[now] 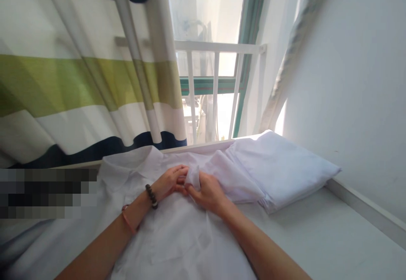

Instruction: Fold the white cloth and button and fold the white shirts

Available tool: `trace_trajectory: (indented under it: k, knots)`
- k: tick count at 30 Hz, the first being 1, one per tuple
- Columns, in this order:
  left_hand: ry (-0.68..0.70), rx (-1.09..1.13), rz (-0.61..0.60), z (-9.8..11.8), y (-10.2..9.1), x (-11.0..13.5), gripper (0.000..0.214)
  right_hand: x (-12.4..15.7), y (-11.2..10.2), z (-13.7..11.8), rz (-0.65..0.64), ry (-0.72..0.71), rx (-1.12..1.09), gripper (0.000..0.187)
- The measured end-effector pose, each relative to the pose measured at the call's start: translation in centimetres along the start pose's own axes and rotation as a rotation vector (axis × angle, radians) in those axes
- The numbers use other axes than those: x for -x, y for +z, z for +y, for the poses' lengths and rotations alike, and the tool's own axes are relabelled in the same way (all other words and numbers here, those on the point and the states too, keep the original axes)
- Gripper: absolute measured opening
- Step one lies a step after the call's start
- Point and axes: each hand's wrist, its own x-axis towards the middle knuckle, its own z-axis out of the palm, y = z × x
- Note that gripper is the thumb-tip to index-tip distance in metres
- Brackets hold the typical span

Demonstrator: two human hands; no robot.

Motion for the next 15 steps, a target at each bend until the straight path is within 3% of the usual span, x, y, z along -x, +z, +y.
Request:
trace_trajectory:
  k: [8, 15]
  knots:
    - [0.079, -0.065, -0.012, -0.4, -0.5, -0.2, 0.052, 0.0, -0.3, 1.4, 0.022, 0.088, -0.226, 0.030]
    - [0.052, -0.191, 0.053, 0.7, -0.3, 0.3, 0.044, -0.9, 0.1, 2.8, 0.116, 0.229, -0.403, 0.029]
